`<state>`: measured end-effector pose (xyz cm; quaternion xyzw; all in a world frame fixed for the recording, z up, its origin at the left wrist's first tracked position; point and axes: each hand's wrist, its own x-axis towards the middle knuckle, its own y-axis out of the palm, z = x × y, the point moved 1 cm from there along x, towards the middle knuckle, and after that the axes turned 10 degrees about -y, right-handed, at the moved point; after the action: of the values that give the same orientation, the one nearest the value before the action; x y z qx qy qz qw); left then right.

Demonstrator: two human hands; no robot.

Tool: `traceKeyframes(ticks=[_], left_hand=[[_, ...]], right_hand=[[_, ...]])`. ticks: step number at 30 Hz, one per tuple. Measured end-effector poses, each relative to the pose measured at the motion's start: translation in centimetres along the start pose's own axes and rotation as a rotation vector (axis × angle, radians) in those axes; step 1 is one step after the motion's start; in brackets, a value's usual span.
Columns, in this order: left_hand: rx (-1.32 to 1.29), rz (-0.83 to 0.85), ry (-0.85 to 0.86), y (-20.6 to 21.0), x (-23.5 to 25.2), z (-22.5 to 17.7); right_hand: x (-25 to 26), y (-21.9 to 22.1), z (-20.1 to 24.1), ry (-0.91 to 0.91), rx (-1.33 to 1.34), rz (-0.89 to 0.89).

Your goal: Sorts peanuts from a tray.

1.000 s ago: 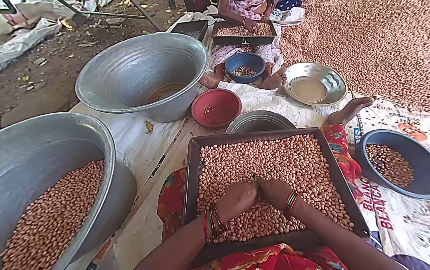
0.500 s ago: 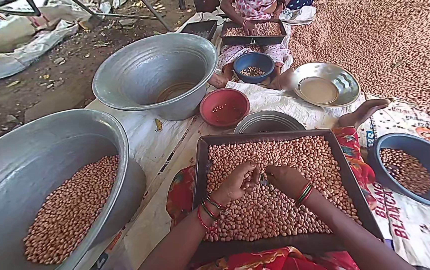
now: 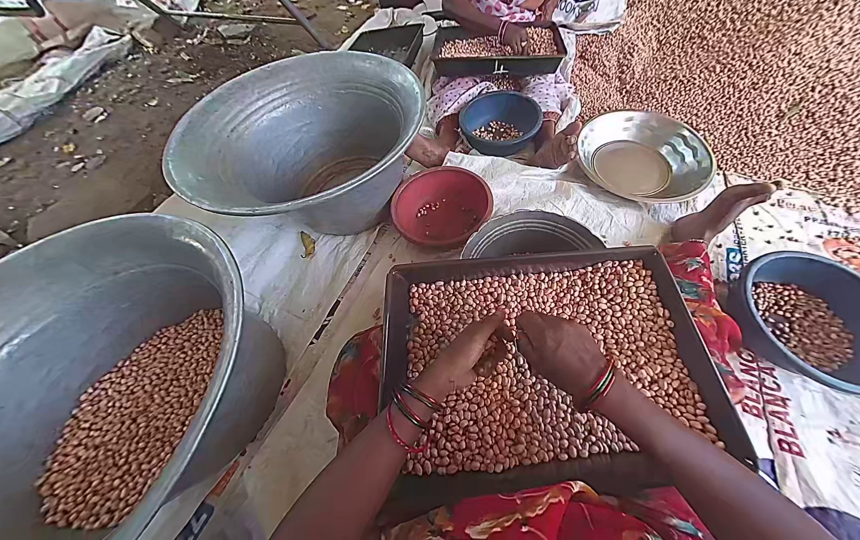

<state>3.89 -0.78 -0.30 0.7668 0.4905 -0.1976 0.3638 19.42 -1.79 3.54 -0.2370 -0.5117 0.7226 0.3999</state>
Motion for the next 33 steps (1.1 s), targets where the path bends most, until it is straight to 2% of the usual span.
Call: traceKeyframes(ticks=[3,6,8,11,12,14,17,20,22,24,25,27,29,30,33], left_hand=[[-0.179,0.122,-0.029,0.3,-0.1,0.4],[-0.306,0.094,0.107,-0.4,-0.6,-0.4],[-0.410,0.014,0.249,-1.3,-1.1,-1.4],[-0.639,-0.091,0.435,-2.5,-1.7,-2.8],[-0.671,-0.107,0.484,-2.9,-1.8,-3.1],[-0.673,-0.131,0.541,-3.3,-1.7,-3.2],[-0.632,-0.180,0.572,-3.6,-1.5,-3.1],[-0.637,-0.243,0.580,-3.9,-1.4,-3.2],[-0.649,-0.264,0.577,-4.0,-1.4,-3.2],[-0.662,-0.285,0.555,-4.1,-1.4,-3.2],[-0.657,-0.287,0.538,-4.2,-1.4,-3.2],[-0.617,-0.279,0.512,-4.2,-1.4,-3.3],[-0.539,-0.302,0.470,-3.9,-1.3,-3.4],[-0.470,-0.316,0.439,-3.6,-1.2,-3.4],[-0.175,-0.325,0.368,-3.3,-0.8,-2.7]], right_hand=[[1.3,-1.5,2.1,-0.175,0.038,-0.075],[2.0,-2.5,1.5,-0.156,0.068,-0.171],[2.5,-3.0,-1.7,-0.028,0.136,-0.235],[3.4,-3.1,-7.0,0.360,0.275,-0.040],[4.0,-2.5,-7.9,0.441,0.293,0.024],[5.3,-0.5,-7.5,0.477,0.289,0.099],[6.5,3.0,-1.6,0.288,0.191,0.257],[4.2,5.8,4.5,-0.052,0.231,0.371],[1.3,6.1,5.7,-0.266,0.306,0.354],[-1.5,4.7,4.3,-0.353,0.320,0.301],[-2.7,3.3,2.9,-0.338,0.323,0.370],[-4.6,-0.2,0.1,-0.201,0.335,0.773],[-7.1,-1.2,-2.3,-0.092,0.336,1.024],[-8.3,-1.0,-3.1,-0.054,0.326,1.091],[-9.5,-0.2,-4.5,0.058,0.207,1.122]])
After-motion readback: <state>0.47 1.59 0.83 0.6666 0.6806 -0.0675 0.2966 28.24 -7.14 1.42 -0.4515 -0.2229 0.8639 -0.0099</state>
